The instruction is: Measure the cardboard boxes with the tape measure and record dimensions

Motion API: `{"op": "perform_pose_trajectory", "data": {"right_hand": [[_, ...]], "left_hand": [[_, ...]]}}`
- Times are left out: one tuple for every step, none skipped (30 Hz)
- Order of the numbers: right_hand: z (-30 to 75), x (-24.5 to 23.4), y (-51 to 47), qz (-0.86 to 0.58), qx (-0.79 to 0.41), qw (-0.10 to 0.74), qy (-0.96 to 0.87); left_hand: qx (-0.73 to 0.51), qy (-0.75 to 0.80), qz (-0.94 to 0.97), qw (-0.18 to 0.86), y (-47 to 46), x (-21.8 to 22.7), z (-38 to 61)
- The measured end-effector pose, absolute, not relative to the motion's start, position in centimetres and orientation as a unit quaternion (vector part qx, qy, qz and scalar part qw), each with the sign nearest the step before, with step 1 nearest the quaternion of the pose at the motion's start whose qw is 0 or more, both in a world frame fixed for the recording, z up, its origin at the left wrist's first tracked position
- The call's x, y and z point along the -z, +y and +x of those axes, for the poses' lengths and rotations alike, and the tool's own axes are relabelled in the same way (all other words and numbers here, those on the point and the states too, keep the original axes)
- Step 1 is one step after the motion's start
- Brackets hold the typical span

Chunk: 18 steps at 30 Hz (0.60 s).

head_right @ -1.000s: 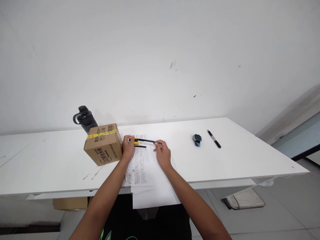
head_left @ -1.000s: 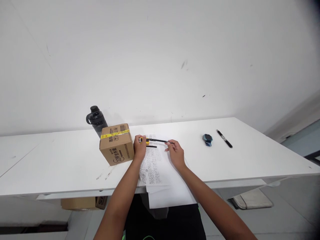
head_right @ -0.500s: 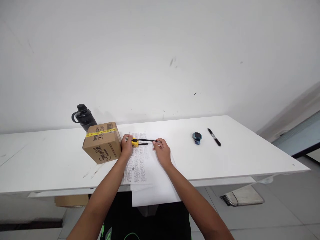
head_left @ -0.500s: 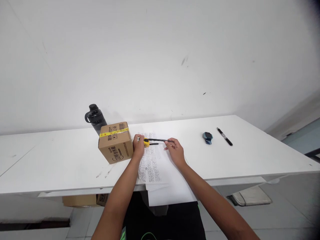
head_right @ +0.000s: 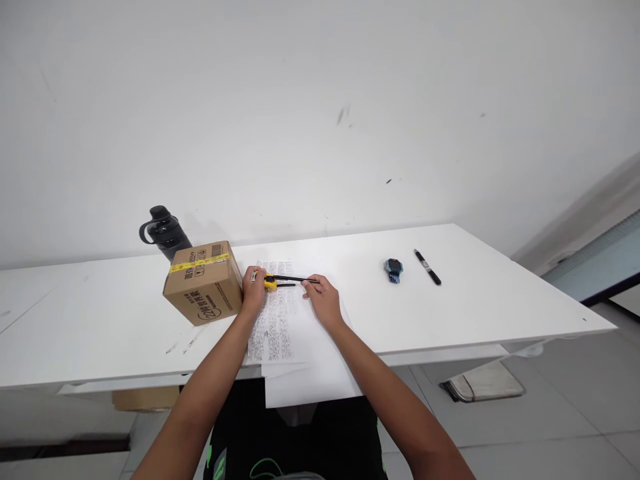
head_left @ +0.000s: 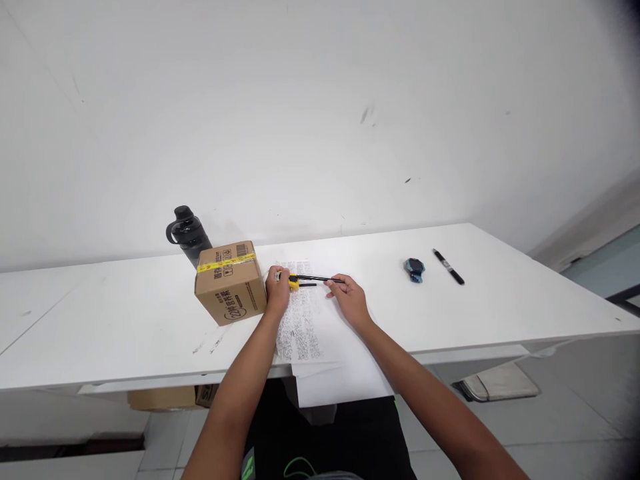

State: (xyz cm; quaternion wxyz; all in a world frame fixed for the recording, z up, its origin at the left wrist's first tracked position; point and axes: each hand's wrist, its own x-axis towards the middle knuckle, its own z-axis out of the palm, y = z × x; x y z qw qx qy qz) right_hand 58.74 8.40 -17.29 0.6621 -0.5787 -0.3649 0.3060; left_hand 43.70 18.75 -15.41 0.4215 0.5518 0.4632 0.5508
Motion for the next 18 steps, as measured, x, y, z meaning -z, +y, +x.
{"op": "perform_pose_trajectory", "data": {"right_hand": [[58.71, 17.18, 8.34, -0.579, -0.31, 0.66, -0.364], [58.69, 17.09, 8.29, -0.578, -0.315, 0.658, -0.364], [58.68, 17.01, 8.25, -0.577, -0.32, 0.658, -0.364], [58.68, 16.96, 8.23, -0.575, -0.325, 0.657, -0.362], [58.68, 16.94, 8.23, -0.575, -0.327, 0.658, -0.36], [58.69, 16.94, 8.24, -0.574, -0.329, 0.659, -0.358], [58.71, 16.97, 8.25, -0.574, -0.33, 0.66, -0.356], [58.73, 17.02, 8.26, -0.573, -0.33, 0.661, -0.355], [58.76, 17.08, 8.27, -0.572, -0.331, 0.661, -0.356], [58.78, 17.15, 8.28, -0.572, -0.332, 0.659, -0.358], [58.81, 17.21, 8.29, -0.573, -0.332, 0.656, -0.361], [58.83, 17.27, 8.3, -0.575, -0.332, 0.653, -0.364], [58.86, 17.32, 8.31, -0.576, -0.334, 0.649, -0.367], [58.9, 17.37, 8.33, -0.577, -0.336, 0.646, -0.37], [58.93, 17.4, 8.35, -0.577, -0.338, 0.644, -0.371], [58.96, 17.44, 8.37, -0.577, -0.34, 0.643, -0.371], [58.98, 17.47, 8.39, -0.578, -0.341, 0.641, -0.372], [58.98, 17.49, 8.4, -0.58, -0.341, 0.639, -0.373]], "left_hand": [[-0.55, 0.462, 0.553, 0.423, 18.72, 15.41, 43.69], [-0.548, 0.462, 0.553, 0.425, 18.69, 15.41, 43.68], [-0.546, 0.464, 0.552, 0.426, 18.66, 15.4, 43.66], [-0.545, 0.465, 0.551, 0.428, 18.64, 15.39, 43.65], [-0.543, 0.466, 0.551, 0.429, 18.62, 15.38, 43.64], [-0.542, 0.466, 0.552, 0.429, 18.6, 15.38, 43.64], [-0.541, 0.466, 0.554, 0.428, 18.57, 15.37, 43.64], [-0.54, 0.465, 0.555, 0.43, 18.55, 15.38, 43.65], [-0.538, 0.463, 0.554, 0.434, 18.54, 15.39, 43.66], [-0.538, 0.464, 0.552, 0.438, 18.53, 15.4, 43.66], [-0.538, 0.465, 0.55, 0.438, 18.53, 15.42, 43.66], [-0.539, 0.467, 0.549, 0.436, 18.53, 15.44, 43.66], [-0.541, 0.468, 0.548, 0.434, 18.55, 15.45, 43.65], [-0.542, 0.466, 0.55, 0.433, 18.57, 15.46, 43.64], [-0.542, 0.463, 0.55, 0.434, 18.59, 15.47, 43.64], [-0.543, 0.459, 0.549, 0.44, 18.62, 15.47, 43.64], [-0.542, 0.456, 0.544, 0.449, 18.65, 15.46, 43.66], [-0.542, 0.456, 0.536, 0.459, 18.68, 15.44, 43.68]]}}
